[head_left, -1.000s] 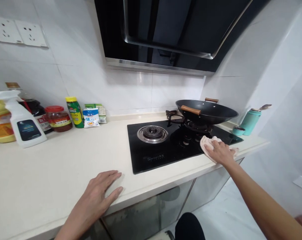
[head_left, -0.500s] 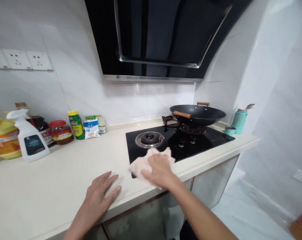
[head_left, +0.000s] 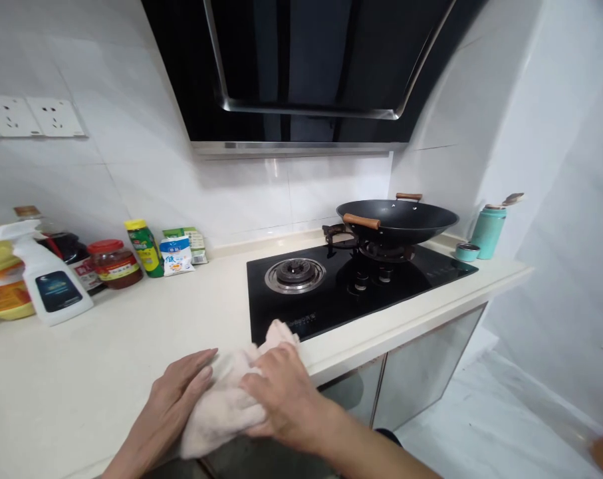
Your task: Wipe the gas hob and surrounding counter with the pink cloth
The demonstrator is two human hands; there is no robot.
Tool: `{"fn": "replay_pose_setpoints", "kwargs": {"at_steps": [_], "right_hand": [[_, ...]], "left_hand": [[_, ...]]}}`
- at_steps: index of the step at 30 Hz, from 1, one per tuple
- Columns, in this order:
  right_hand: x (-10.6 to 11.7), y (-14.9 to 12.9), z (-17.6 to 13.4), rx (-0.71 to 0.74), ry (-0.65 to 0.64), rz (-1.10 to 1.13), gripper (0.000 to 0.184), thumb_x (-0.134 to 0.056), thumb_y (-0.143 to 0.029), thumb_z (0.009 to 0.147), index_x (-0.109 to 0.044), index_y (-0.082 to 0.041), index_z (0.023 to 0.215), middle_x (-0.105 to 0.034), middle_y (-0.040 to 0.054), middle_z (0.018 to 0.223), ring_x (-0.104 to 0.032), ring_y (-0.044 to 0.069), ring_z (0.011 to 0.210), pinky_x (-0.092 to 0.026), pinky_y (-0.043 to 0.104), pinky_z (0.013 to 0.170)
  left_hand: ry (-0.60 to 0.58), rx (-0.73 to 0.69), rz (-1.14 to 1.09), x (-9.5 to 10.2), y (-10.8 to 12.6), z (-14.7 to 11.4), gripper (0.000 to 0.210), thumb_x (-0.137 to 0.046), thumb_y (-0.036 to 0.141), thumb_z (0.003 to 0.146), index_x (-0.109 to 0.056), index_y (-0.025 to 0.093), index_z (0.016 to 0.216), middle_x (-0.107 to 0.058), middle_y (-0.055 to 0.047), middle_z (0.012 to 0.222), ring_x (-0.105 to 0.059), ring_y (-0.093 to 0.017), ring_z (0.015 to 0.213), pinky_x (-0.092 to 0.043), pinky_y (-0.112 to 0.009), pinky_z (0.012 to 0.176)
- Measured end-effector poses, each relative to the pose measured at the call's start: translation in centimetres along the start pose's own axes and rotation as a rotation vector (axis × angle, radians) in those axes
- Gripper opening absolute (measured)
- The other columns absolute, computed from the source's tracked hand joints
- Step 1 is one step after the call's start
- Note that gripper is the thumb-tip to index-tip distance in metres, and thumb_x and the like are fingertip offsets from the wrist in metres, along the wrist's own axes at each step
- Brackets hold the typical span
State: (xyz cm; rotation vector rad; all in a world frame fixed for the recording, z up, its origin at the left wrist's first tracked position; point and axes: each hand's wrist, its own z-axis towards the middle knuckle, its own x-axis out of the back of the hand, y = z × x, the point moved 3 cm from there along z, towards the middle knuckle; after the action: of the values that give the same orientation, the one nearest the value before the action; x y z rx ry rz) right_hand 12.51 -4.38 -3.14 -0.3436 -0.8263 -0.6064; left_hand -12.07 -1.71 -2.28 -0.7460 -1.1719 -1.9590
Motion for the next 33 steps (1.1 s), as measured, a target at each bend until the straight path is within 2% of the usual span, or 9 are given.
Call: {"fn": "replay_pose_setpoints", "kwargs": {"at_steps": [6, 11, 14, 17, 20, 23, 26, 29, 33], "right_hand": [[5.9, 8.9, -6.8, -0.161, -0.144, -0.038, 0.071, -0.089, -0.054, 0.065, -0.058, -0.028, 0.124, -0.06, 0.0064, 0.124, -0.052, 0.027, 0.114, -0.034, 0.045, 0.104], [11.8, 19.0, -14.8, -0.4, -0.309, -0.265, 0.067, -0.084, -0.037, 0.071, -0.056, -0.03, 0.131, -0.057, 0.0077, 0.138, -0.05, 0.028, 0.128, -0.027, 0.047, 0.113], [15.5, 25.6, -20.0, -0.593, -0.337, -0.461, 0.07, -0.079, -0.029, 0.067, -0.054, -0.029, 0.132, -0.056, 0.0085, 0.14, -0.047, 0.03, 0.133, -0.023, 0.051, 0.115], [18.6, 31.1, -23.6, -0.76, -0.366, -0.557, 0.07, -0.076, -0.027, 0.068, -0.054, -0.023, 0.134, -0.055, 0.0155, 0.141, -0.05, 0.033, 0.13, -0.028, 0.049, 0.108], [20.5, 34.0, -24.8, -0.862, -0.387, -0.599, 0.065, -0.075, -0.025, 0.068, -0.058, -0.016, 0.13, -0.054, 0.0261, 0.137, -0.054, 0.04, 0.122, -0.034, 0.049, 0.094], [20.5, 34.2, -24.4, -0.851, -0.417, -0.639, 0.059, -0.074, -0.022, 0.068, -0.061, -0.015, 0.125, -0.058, 0.0269, 0.128, -0.057, 0.042, 0.116, -0.035, 0.047, 0.084], [18.9, 32.1, -23.2, -0.765, -0.452, -0.706, 0.053, -0.073, -0.024, 0.072, -0.062, -0.017, 0.124, -0.06, 0.0228, 0.122, -0.059, 0.038, 0.109, -0.035, 0.046, 0.083], [16.2, 28.0, -20.8, -0.616, -0.467, -0.755, 0.054, -0.074, -0.025, 0.069, -0.059, -0.019, 0.121, -0.06, 0.0177, 0.12, -0.058, 0.035, 0.103, -0.037, 0.046, 0.086], [11.8, 20.1, -15.3, -0.433, -0.436, -0.687, 0.058, -0.076, -0.027, 0.064, -0.058, -0.016, 0.118, -0.06, 0.0155, 0.114, -0.054, 0.034, 0.104, -0.036, 0.045, 0.091]], "left_hand": [[-0.057, -0.002, 0.154, 0.2, 1.7, -0.2, 0.058, -0.047, 0.069, 0.09, -0.071, 0.028, 0.124, -0.069, -0.005, 0.13, -0.063, -0.032, 0.12, -0.05, -0.05, 0.105], [-0.105, -0.014, 0.184, -0.1, 2.0, -0.3, 0.06, -0.045, 0.07, 0.09, -0.069, 0.029, 0.127, -0.067, -0.006, 0.134, -0.058, -0.033, 0.126, -0.046, -0.052, 0.107], [-0.13, 0.002, 0.186, -0.4, 1.8, -0.2, 0.061, -0.045, 0.071, 0.09, -0.068, 0.029, 0.128, -0.065, -0.006, 0.136, -0.054, -0.033, 0.13, -0.042, -0.053, 0.109], [-0.137, -0.006, 0.2, -0.6, 1.9, -0.3, 0.059, -0.045, 0.07, 0.092, -0.068, 0.029, 0.128, -0.063, -0.007, 0.137, -0.051, -0.033, 0.131, -0.04, -0.053, 0.109], [-0.134, -0.009, 0.211, -0.8, 2.4, -0.4, 0.055, -0.046, 0.068, 0.093, -0.067, 0.031, 0.128, -0.062, -0.007, 0.137, -0.05, -0.032, 0.13, -0.039, -0.053, 0.107], [-0.12, -0.012, 0.206, -0.8, 3.1, -0.7, 0.053, -0.047, 0.067, 0.094, -0.068, 0.031, 0.127, -0.062, -0.007, 0.135, -0.05, -0.032, 0.13, -0.038, -0.052, 0.107], [-0.106, -0.033, 0.199, -0.8, 3.9, -0.9, 0.052, -0.046, 0.066, 0.095, -0.067, 0.03, 0.126, -0.063, -0.007, 0.134, -0.05, -0.031, 0.128, -0.037, -0.05, 0.106], [-0.101, -0.055, 0.19, -0.6, 4.5, -1.1, 0.051, -0.045, 0.064, 0.096, -0.067, 0.028, 0.126, -0.063, -0.008, 0.134, -0.05, -0.031, 0.127, -0.038, -0.049, 0.106], [-0.104, -0.031, 0.15, -0.3, 4.9, -1.3, 0.052, -0.045, 0.064, 0.096, -0.065, 0.028, 0.128, -0.06, -0.007, 0.137, -0.049, -0.031, 0.128, -0.036, -0.051, 0.107]]}}
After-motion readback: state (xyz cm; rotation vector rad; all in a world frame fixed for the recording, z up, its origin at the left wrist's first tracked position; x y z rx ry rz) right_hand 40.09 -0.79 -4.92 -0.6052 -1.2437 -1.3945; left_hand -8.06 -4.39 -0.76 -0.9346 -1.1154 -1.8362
